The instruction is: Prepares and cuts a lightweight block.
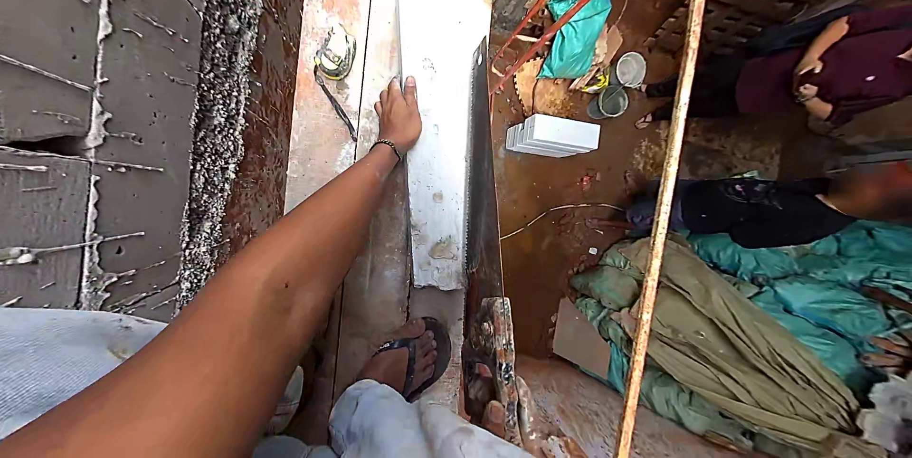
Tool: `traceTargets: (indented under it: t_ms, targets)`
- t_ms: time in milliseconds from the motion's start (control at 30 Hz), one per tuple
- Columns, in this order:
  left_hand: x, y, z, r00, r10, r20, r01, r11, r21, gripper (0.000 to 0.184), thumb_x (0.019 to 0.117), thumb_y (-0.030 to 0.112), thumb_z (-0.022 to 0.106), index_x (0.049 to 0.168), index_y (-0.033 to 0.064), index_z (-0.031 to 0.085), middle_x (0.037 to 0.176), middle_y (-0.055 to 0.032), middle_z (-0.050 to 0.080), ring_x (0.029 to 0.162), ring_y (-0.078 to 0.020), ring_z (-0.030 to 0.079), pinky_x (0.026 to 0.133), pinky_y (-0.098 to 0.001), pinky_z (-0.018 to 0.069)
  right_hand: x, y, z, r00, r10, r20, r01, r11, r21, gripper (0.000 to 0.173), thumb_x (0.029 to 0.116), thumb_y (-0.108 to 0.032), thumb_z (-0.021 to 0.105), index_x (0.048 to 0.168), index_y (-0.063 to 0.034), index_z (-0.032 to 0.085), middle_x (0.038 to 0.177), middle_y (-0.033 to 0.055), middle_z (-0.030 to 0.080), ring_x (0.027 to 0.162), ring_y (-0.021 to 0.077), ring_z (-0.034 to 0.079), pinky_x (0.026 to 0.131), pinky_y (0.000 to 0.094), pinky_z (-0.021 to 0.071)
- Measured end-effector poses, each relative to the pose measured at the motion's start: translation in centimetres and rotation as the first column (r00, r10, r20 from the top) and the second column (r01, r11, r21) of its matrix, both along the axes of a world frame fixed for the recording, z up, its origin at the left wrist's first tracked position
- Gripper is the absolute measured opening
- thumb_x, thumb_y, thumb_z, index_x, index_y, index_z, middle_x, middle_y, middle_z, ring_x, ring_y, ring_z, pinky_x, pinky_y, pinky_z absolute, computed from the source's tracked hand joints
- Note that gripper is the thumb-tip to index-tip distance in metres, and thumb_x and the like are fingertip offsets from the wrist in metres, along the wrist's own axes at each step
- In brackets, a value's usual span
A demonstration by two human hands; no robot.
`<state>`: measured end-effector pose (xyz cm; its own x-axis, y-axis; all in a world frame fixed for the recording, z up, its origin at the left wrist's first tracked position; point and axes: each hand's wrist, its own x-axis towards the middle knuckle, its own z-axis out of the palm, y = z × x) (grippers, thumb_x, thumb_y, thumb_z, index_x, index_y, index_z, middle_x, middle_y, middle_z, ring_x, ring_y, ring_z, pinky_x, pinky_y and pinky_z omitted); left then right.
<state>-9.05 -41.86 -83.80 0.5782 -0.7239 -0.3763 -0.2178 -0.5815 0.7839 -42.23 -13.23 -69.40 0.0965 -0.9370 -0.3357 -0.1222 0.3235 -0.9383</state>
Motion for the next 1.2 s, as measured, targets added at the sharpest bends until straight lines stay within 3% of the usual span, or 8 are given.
traceTargets:
  t_ms: [133,233,367,433,633,833,900,1200]
  targets:
    - [-0.1,-0.3,0.6,1.000,0.003,0.015,-0.004,0.999,0.036,0.063,0.1127,0.041,0.014,0.156,0.0002,0.035,0.155,-0.0253,0.042,0.146,-0.0395,0.039,0.120,-0.0534,0.0276,2.1,-3.6,3.4,0.993,0.087,-0.077,-0.051,0.922,0.385,0.048,0.0938,-0.042,0.062,0.085,0.0053,0.057,0.070,-0.0026,0.062,0.065,-0.0014,0.060,0.070,0.0157,0.0520]
    - [-0.2,-0.2,0.6,1.000,0.009,0.030,-0.010,0.999,0.035,0.063,0.1127,0.040,0.014,0.156,-0.0004,0.035,0.154,-0.0254,0.044,0.146,-0.0381,0.040,0.121,-0.0537,0.0275,2.3,-4.3,3.2,0.966,0.178,-0.186,-0.064,0.867,0.494,0.038,0.0971,-0.025,0.052,0.097,0.0133,0.055,0.072,0.0012,0.058,0.064,-0.0021,0.056,0.069,0.0125,0.0486]
    - [-0.2,-0.2,0.6,1.000,0.003,0.026,-0.003,1.000,0.026,0.063,0.1129,0.039,0.014,0.155,-0.0015,0.035,0.154,-0.0254,0.044,0.146,-0.0378,0.039,0.121,-0.0539,0.0255,1.6,-2.3,1.4,0.969,0.093,-0.230,-0.022,0.956,0.294,0.046,0.1020,-0.032,0.049,0.092,0.0115,0.058,0.070,0.0001,0.058,0.064,-0.0039,0.055,0.067,0.0111,0.0481]
    - [-0.1,-0.2,0.5,1.000,0.004,0.026,-0.005,1.000,0.026,0.063,0.1128,0.040,0.015,0.155,-0.0012,0.037,0.153,-0.0252,0.045,0.145,-0.0376,0.040,0.121,-0.0537,0.0265,2.4,-3.1,2.3,0.971,0.047,-0.234,0.038,0.937,0.347,0.031,0.0995,-0.018,0.041,0.088,0.0082,0.054,0.065,0.0007,0.055,0.058,-0.0012,0.053,0.062,0.0134,0.0461]
    - [-0.2,-0.2,0.7,1.000,0.024,0.016,-0.024,0.999,0.023,0.063,0.1128,0.041,0.016,0.155,-0.0020,0.037,0.155,-0.0260,0.043,0.147,-0.0388,0.039,0.121,-0.0535,0.0275,4.0,-2.5,4.3,0.884,0.012,-0.467,0.124,0.958,0.258,0.032,0.0957,-0.003,0.051,0.109,0.0256,0.056,0.089,0.0185,0.066,0.082,-0.0021,0.061,0.081,0.0100,0.0477]
    - [-0.2,-0.3,0.6,0.999,0.027,0.024,-0.028,0.999,0.031,0.063,0.1128,0.041,0.015,0.154,-0.0013,0.038,0.154,-0.0255,0.044,0.146,-0.0377,0.039,0.121,-0.0534,0.0276,2.5,-2.0,3.5,0.896,0.063,-0.439,0.057,0.966,0.254,0.038,0.0966,-0.017,0.055,0.101,0.0207,0.059,0.083,0.0113,0.065,0.076,-0.0046,0.060,0.077,0.0089,0.0481]
    - [-0.2,-0.3,0.6,0.999,0.025,0.024,-0.025,0.999,0.033,0.063,0.1129,0.040,0.015,0.154,-0.0010,0.038,0.154,-0.0252,0.045,0.146,-0.0375,0.040,0.120,-0.0534,0.0279,1.1,-1.2,3.6,0.885,0.117,-0.451,0.012,0.962,0.273,0.042,0.0978,-0.016,0.057,0.112,0.0230,0.059,0.099,0.0210,0.070,0.093,0.0036,0.066,0.088,0.0142,0.0504]
    - [-0.2,-0.3,0.5,0.999,0.035,0.009,-0.035,0.999,0.028,0.063,0.1129,0.041,0.015,0.155,0.0001,0.037,0.155,-0.0247,0.043,0.146,-0.0376,0.039,0.120,-0.0525,0.0287,5.0,-3.5,0.4,0.555,0.615,-0.560,0.081,0.630,0.772,0.025,0.0983,0.010,0.034,0.113,0.0223,0.051,0.102,0.0209,0.058,0.086,0.0030,0.051,0.082,0.0096,0.0392]
